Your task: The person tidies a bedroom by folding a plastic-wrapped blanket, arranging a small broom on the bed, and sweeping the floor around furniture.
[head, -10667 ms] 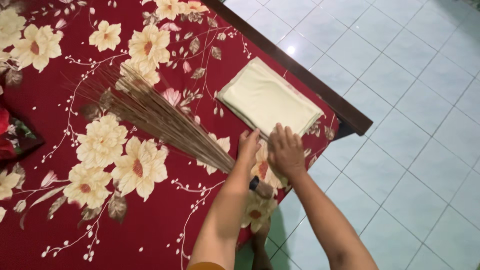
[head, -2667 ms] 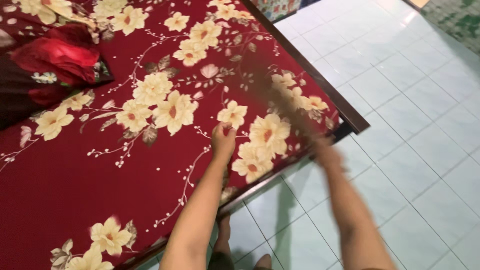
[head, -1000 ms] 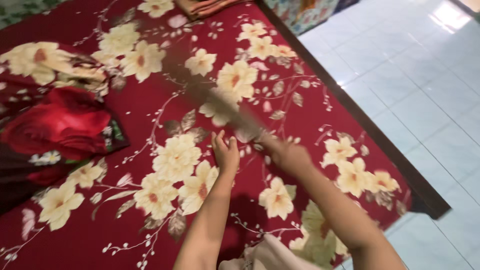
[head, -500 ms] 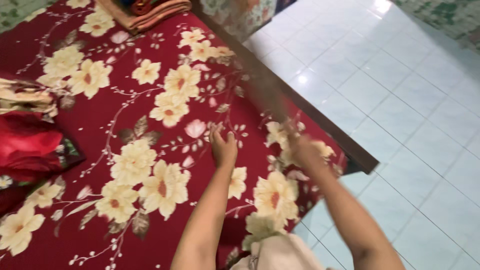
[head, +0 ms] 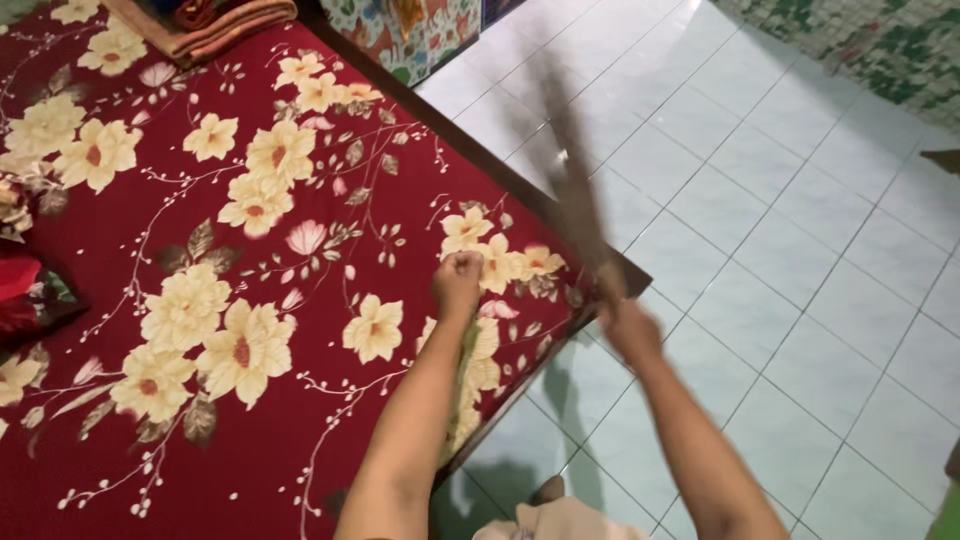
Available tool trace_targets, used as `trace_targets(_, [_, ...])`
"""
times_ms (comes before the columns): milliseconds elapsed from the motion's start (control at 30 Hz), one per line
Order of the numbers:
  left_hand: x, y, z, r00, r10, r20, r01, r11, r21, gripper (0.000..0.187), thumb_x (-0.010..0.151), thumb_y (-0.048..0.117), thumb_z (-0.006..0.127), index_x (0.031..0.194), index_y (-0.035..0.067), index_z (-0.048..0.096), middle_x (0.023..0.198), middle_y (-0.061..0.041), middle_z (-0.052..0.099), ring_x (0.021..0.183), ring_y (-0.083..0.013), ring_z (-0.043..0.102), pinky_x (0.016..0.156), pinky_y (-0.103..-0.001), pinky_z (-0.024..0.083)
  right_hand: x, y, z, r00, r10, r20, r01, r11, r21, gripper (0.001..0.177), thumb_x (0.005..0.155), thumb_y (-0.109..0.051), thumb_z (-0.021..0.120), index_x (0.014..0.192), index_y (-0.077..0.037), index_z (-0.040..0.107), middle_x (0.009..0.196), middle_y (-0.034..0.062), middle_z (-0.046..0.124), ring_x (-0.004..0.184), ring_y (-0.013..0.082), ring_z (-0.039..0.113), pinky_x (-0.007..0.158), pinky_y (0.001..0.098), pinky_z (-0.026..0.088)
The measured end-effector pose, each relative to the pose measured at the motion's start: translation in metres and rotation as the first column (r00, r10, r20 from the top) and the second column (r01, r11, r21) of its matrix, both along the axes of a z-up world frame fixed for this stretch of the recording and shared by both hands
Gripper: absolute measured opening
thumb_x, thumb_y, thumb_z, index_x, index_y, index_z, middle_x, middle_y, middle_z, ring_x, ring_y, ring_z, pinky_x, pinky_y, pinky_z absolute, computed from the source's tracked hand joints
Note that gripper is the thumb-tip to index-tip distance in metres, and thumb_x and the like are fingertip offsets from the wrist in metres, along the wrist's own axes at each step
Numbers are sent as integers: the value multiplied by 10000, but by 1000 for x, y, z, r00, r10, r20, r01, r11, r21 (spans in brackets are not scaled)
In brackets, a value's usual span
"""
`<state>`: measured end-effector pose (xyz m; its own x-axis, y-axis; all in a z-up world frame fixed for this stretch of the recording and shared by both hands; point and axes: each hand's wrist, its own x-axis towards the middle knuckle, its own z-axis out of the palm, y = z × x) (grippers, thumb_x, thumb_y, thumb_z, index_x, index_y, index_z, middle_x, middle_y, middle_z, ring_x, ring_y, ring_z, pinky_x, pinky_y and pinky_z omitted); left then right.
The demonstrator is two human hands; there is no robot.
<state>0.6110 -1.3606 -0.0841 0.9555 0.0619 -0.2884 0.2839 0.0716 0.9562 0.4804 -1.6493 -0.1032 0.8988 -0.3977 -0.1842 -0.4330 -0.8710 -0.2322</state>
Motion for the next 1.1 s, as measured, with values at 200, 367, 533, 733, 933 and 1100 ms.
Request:
trace_targets(200, [-7, -37, -11, 996, -21, 86, 12, 995, 98, 190, 914, 249, 704, 900, 63, 737, 788, -38, 730, 644, -79, 630, 591, -266, 508, -65, -76, -22, 981, -74, -180, 78, 997, 14, 743, 891, -171, 586, 1529, -461, 339, 966, 182, 752, 861, 360, 728, 774, 516, 563])
trace_targets(367, [-10, -59, -30, 996, 75, 54, -85, 970, 228, 204, 890, 257, 677, 994, 105, 765, 873, -17, 753, 751, -125, 668, 699, -300, 531, -58, -111, 36, 938, -297, -178, 320, 939, 123, 626, 1007, -211, 487, 1576, -389, 296, 941, 200, 764, 775, 369, 783, 718, 494, 632])
trace_targets(533, [-25, -125, -14, 998, -45, 54, 32, 976, 215, 243, 877, 229, 679, 1039, 68, 762, 941, -44, 756, 812, -132, 685, 738, -308, 550, -96, -85, 13, 990, 101, -97, -107, 992, -62, 721, 971, -327, 541, 1573, -534, 203, 1014, 187, 724, 887, 349, 713, 790, 495, 574])
trace_targets(733, [-16, -172, 14, 976, -197, 91, 177, 966, 190, 307, 867, 206, 690, 1121, 36, 722, 1006, -69, 755, 876, -159, 701, 785, -306, 557, -69, -187, 30, 973, -221, -67, 222, 975, 16, 747, 955, -280, 571, 1589, -427, 204, 1022, 182, 745, 847, 333, 720, 745, 467, 572])
trace_targets(933, [-10, -252, 37, 941, -336, -27, 337, 939, 72, 561, 831, 313, 754, 1276, -13, 654, 1138, -169, 706, 972, -253, 638, 806, -395, 519, -57, -190, 131, 937, -269, 223, 185, 923, 336, 906, 915, -282, 634, 1660, -343, 123, 956, 195, 747, 701, 321, 734, 688, 436, 584])
trace_targets(1100, [-6, -329, 105, 949, -293, 120, 310, 935, -172, 1110, 815, 418, 882, 1559, 49, 144, 1419, -101, 430, 1267, -239, 442, 1037, -402, 431, -34, -145, 150, 884, -154, 441, -20, 931, 365, 872, 832, -360, 774, 1554, -162, 326, 943, 233, 755, 799, 353, 740, 734, 463, 599])
